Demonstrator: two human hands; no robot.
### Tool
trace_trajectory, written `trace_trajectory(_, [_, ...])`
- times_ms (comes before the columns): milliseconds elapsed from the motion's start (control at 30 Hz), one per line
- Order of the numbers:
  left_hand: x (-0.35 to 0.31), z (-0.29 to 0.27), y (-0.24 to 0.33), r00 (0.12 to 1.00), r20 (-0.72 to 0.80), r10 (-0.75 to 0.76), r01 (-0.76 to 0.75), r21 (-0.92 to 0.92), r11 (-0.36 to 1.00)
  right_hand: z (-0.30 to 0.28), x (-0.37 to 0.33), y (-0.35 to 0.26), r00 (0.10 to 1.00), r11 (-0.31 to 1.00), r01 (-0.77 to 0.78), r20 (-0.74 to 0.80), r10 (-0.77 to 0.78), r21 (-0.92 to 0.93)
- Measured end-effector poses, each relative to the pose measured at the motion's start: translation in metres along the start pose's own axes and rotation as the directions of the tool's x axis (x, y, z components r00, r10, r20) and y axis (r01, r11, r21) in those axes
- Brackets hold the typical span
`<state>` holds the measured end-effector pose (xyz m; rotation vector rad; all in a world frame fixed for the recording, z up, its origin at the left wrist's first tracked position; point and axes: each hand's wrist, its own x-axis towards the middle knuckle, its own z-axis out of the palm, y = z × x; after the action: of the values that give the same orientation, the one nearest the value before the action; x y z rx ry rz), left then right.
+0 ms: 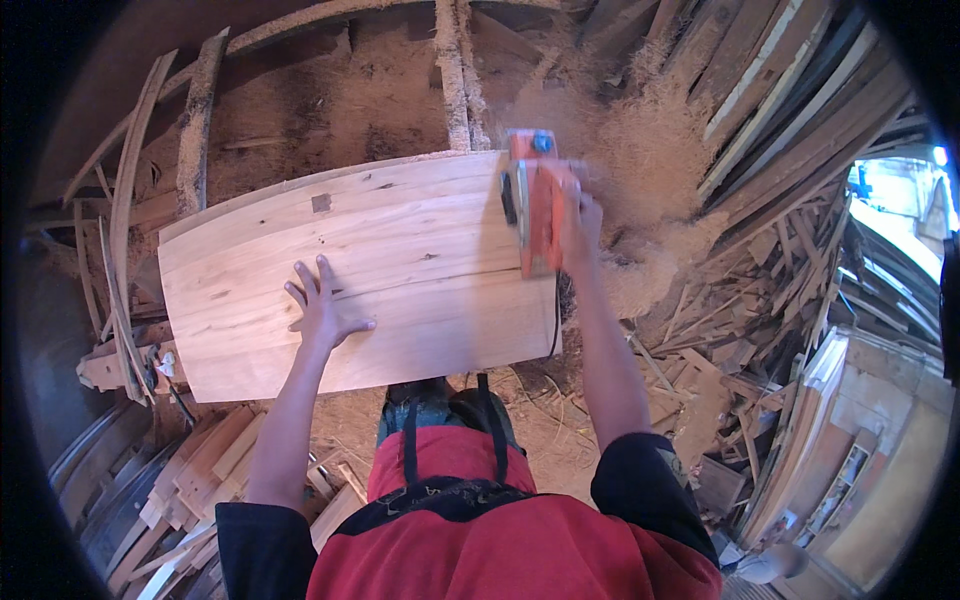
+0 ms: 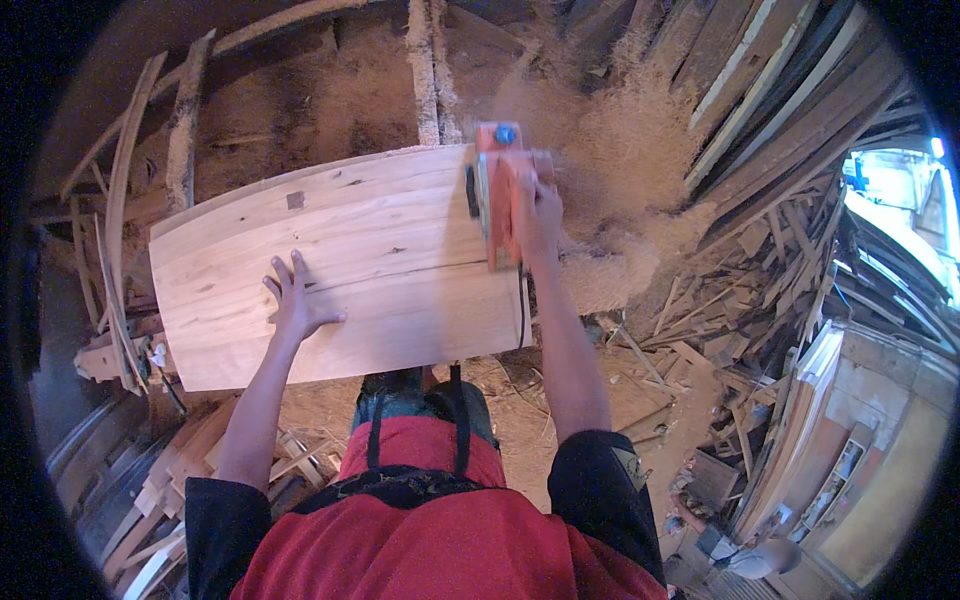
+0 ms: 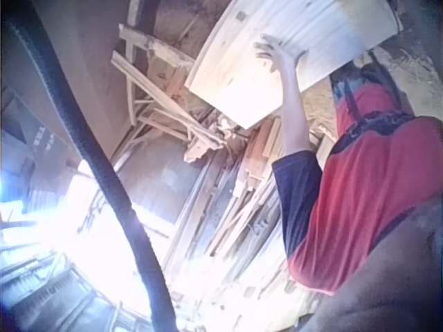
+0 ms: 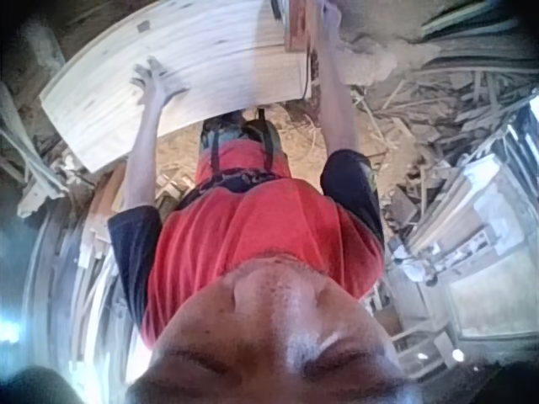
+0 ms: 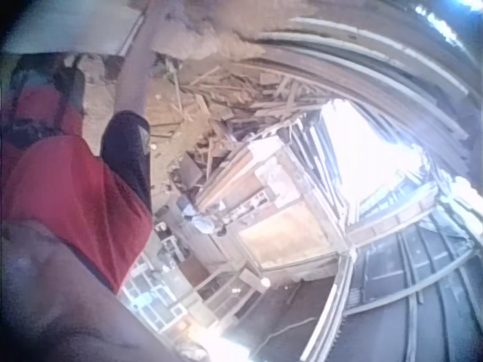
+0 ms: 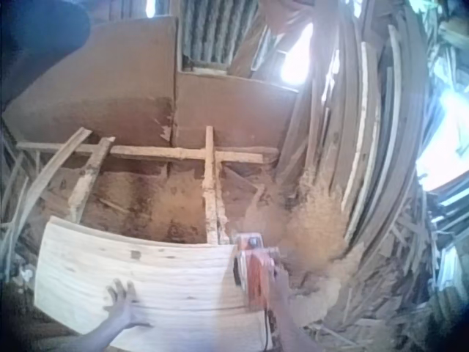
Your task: The person sands the surface of two wooden planks using an electric belt sander, applying glue to a small area and then continuing to sand the wood.
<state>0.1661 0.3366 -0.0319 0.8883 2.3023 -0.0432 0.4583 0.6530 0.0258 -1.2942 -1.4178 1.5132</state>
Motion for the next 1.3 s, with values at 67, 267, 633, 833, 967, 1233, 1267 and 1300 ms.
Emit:
trace_trajectory(67, [0.004, 0.017, -0.012, 0.989, -0.119, 0.088, -0.092, -0.026, 0.995, 0.006, 0.021, 0.001, 0.998, 0.993, -0.066, 0.005, 0.066, 0.098])
trace_trajectory(267, [-0.008, 0.004, 0.014, 0.881, -0.424, 0.211, -0.367, -0.332, 0.869, 0.008, -0.08, -0.035, 0.961, 0.865, 0.246, 0.23, -0.157, -0.438])
trace_trajectory(633, [-0.082, -0.058, 0.235, 0.153, 0.876, 0.457, -0.568, -0.3, 0.766, -0.049, -0.281, -0.051, 0.782, 0.499, 0.503, 0.618, 0.084, -0.705])
trace_trajectory(833, [-0.106, -0.049, 0.257, 0.124, 0.986, 0.114, -0.783, 0.027, 0.621, -0.053, -0.299, -0.055, 0.672, 0.45, 0.61, 0.727, 0.142, -0.652])
trace_trajectory(967, [-0.114, -0.069, 0.262, 0.159, 0.975, 0.156, -0.811, 0.039, 0.584, -0.056, -0.297, -0.06, 0.678, 0.405, 0.602, 0.708, 0.197, -0.688])
trace_trajectory(1233, [-0.085, -0.153, 0.204, 0.618, -0.586, 0.524, -0.755, -0.257, 0.604, -0.055, -0.292, -0.04, 0.813, 0.594, 0.364, 0.556, 0.174, -0.718])
trace_trajectory(1267, [-0.098, -0.131, 0.183, 0.737, -0.449, 0.505, -0.629, -0.184, 0.755, -0.055, -0.292, -0.04, 0.807, 0.59, 0.378, 0.566, 0.166, -0.713])
trace_trajectory(1300, [-0.11, -0.088, 0.159, 0.766, -0.186, 0.615, -0.64, -0.125, 0.758, -0.053, -0.293, -0.04, 0.825, 0.637, 0.346, 0.547, 0.143, -0.689])
